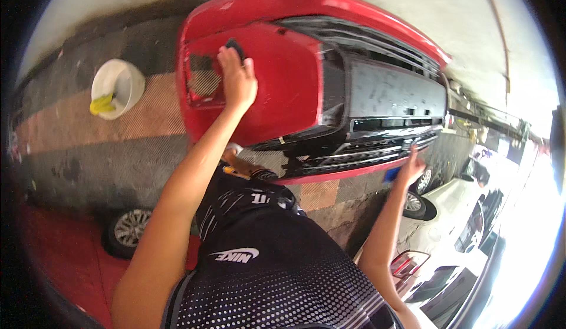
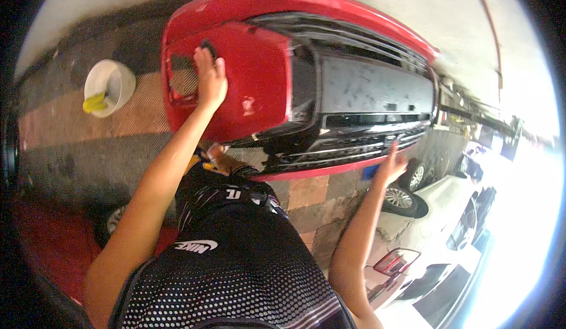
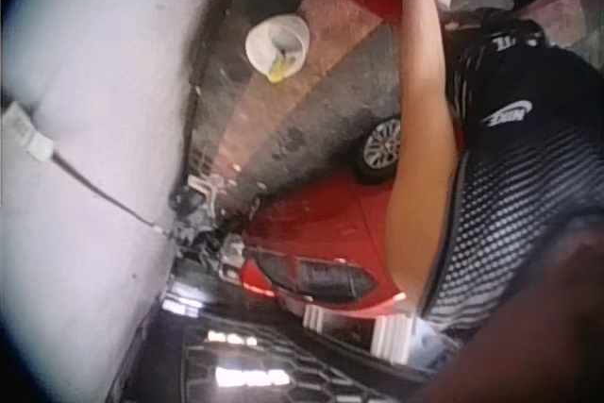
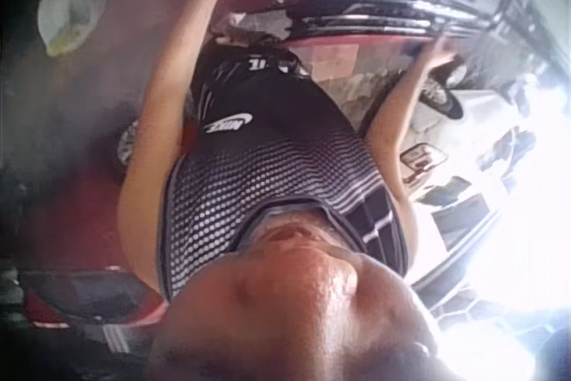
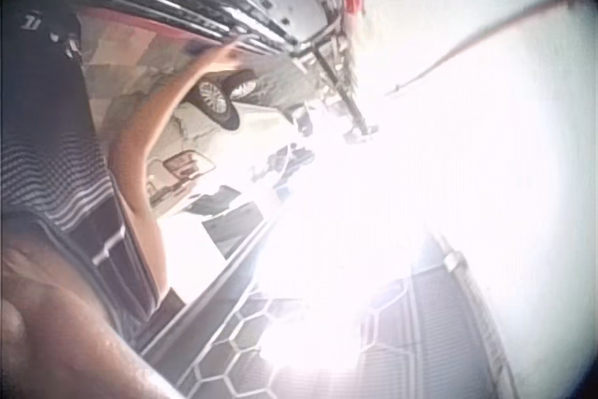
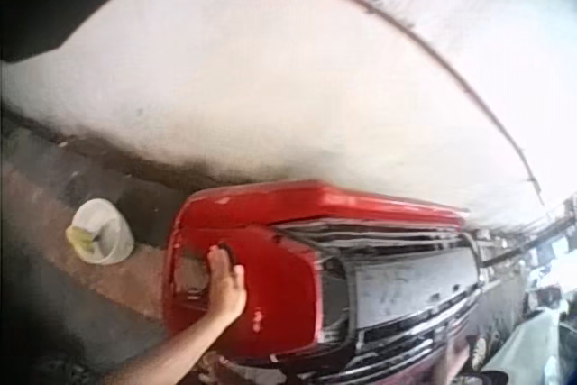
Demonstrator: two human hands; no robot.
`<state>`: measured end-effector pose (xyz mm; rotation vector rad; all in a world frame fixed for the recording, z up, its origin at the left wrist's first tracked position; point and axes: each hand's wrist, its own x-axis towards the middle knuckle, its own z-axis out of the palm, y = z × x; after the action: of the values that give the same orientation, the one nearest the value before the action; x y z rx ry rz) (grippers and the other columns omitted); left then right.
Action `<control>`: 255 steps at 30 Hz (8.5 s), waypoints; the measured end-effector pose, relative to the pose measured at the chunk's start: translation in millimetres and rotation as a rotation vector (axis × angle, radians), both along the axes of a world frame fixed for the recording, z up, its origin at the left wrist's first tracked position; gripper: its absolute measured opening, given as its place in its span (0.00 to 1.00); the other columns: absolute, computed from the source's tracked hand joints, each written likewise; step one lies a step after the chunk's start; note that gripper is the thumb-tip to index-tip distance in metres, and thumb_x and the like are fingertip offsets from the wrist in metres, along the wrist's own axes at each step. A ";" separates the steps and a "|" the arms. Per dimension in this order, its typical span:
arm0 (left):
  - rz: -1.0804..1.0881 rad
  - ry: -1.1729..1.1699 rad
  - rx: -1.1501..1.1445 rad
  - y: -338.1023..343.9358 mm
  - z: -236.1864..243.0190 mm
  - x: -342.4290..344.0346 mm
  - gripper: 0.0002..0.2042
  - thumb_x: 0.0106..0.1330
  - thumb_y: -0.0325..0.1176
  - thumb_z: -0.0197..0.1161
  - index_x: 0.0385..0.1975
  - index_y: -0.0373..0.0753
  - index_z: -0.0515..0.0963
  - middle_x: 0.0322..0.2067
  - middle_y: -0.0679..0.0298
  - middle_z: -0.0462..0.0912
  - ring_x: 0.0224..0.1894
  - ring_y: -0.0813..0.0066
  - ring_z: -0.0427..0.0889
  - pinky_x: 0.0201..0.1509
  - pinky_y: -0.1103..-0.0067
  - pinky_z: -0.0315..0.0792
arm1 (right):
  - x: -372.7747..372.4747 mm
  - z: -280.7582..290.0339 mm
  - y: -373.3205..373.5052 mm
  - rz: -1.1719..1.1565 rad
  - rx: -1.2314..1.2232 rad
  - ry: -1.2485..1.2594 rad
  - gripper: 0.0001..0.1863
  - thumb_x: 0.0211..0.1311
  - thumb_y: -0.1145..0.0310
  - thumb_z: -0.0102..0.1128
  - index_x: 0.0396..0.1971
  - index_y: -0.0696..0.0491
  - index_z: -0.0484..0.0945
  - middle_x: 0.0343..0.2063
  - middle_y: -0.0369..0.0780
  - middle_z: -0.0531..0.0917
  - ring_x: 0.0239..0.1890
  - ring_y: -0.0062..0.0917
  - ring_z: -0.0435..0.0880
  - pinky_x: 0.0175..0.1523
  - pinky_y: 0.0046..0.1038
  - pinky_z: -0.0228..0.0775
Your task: The person sands a detached red car bumper with a sanding block, focusing on the edges and surface. They dip the block into a bucket of water and continue sanding various sections of the bumper.
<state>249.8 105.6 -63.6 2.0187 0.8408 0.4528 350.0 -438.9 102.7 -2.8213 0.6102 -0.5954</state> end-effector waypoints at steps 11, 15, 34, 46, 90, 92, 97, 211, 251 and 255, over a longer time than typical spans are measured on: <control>-0.014 0.078 -0.032 10.3 -0.7 20.1 0.35 0.83 0.51 0.36 0.76 0.25 0.48 0.79 0.40 0.40 0.81 0.41 0.40 0.83 0.60 0.39 | -149.0 -86.5 44.9 -0.319 1.587 0.437 0.33 0.56 0.23 0.61 0.24 0.42 0.72 0.12 0.25 0.68 0.10 0.13 0.71 0.14 0.14 0.62; 0.011 0.127 -0.021 14.4 -1.6 31.9 0.35 0.83 0.51 0.36 0.76 0.26 0.47 0.79 0.41 0.41 0.81 0.42 0.41 0.83 0.60 0.40 | -149.2 -93.8 49.0 -0.337 1.491 0.380 0.36 0.56 0.23 0.59 0.19 0.43 0.66 0.10 0.28 0.67 0.09 0.15 0.70 0.14 0.18 0.62; 0.136 -0.389 -0.325 -23.9 113.6 53.2 0.31 0.83 0.53 0.40 0.78 0.41 0.56 0.67 0.48 0.70 0.69 0.58 0.71 0.66 0.64 0.72 | -112.3 -110.4 -65.9 -0.245 1.668 0.301 0.48 0.56 0.16 0.46 0.48 0.50 0.79 0.31 0.31 0.80 0.16 0.15 0.66 0.21 0.19 0.54; -0.837 0.394 0.344 -212.7 187.7 253.6 0.25 0.82 0.48 0.46 0.75 0.54 0.63 0.65 0.47 0.75 0.69 0.47 0.72 0.72 0.63 0.66 | 44.6 -160.0 -259.9 -0.335 1.683 0.020 0.36 0.60 0.19 0.49 0.25 0.41 0.78 0.16 0.23 0.76 0.14 0.12 0.68 0.23 0.16 0.60; -0.466 0.233 0.462 -255.6 174.7 276.5 0.21 0.80 0.45 0.48 0.70 0.56 0.70 0.57 0.43 0.81 0.59 0.44 0.81 0.63 0.59 0.73 | 55.5 -92.9 -240.4 -0.089 0.865 -0.143 0.30 0.65 0.53 0.73 0.59 0.57 0.79 0.44 0.40 0.85 0.44 0.25 0.83 0.53 0.29 0.75; -0.389 -0.070 0.556 -269.5 195.8 252.9 0.19 0.77 0.38 0.54 0.63 0.41 0.77 0.55 0.45 0.83 0.59 0.46 0.80 0.65 0.61 0.72 | 46.4 -77.9 -227.9 0.055 0.939 -0.221 0.24 0.67 0.61 0.72 0.58 0.56 0.79 0.40 0.37 0.84 0.41 0.21 0.82 0.48 0.24 0.75; -0.013 -0.219 -0.323 -297.7 215.7 118.4 0.21 0.79 0.38 0.55 0.66 0.37 0.73 0.56 0.51 0.83 0.57 0.69 0.82 0.60 0.74 0.76 | 48.8 -47.8 -165.5 0.423 1.068 -0.121 0.19 0.72 0.66 0.67 0.57 0.57 0.79 0.35 0.34 0.81 0.38 0.16 0.79 0.44 0.21 0.74; -0.370 -0.382 -0.818 -30.0 136.6 -83.6 0.18 0.60 0.34 0.79 0.46 0.36 0.80 0.40 0.68 0.84 0.40 0.79 0.81 0.42 0.78 0.77 | 194.1 -16.6 33.4 0.835 -0.188 0.089 0.39 0.59 0.37 0.70 0.64 0.46 0.79 0.62 0.47 0.72 0.66 0.40 0.73 0.69 0.39 0.64; -1.008 0.200 -0.601 -11.0 157.8 -245.1 0.10 0.69 0.33 0.68 0.41 0.33 0.80 0.35 0.63 0.84 0.39 0.74 0.83 0.46 0.76 0.76 | -402.6 -26.4 378.2 0.252 1.904 0.186 0.22 0.72 0.59 0.65 0.61 0.54 0.79 0.39 0.31 0.86 0.25 0.08 0.75 0.30 0.14 0.68; -0.998 0.126 -0.505 2.5 153.2 -232.6 0.06 0.72 0.32 0.67 0.41 0.37 0.80 0.35 0.69 0.86 0.39 0.83 0.83 0.45 0.81 0.76 | -407.5 -69.9 367.3 0.050 1.831 0.162 0.23 0.74 0.58 0.63 0.61 0.55 0.76 0.40 0.34 0.85 0.23 0.10 0.74 0.30 0.15 0.67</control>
<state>17.1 108.1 89.6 1.7235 -0.0641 -0.4189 -57.5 -71.7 32.7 -1.1124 0.5793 0.2362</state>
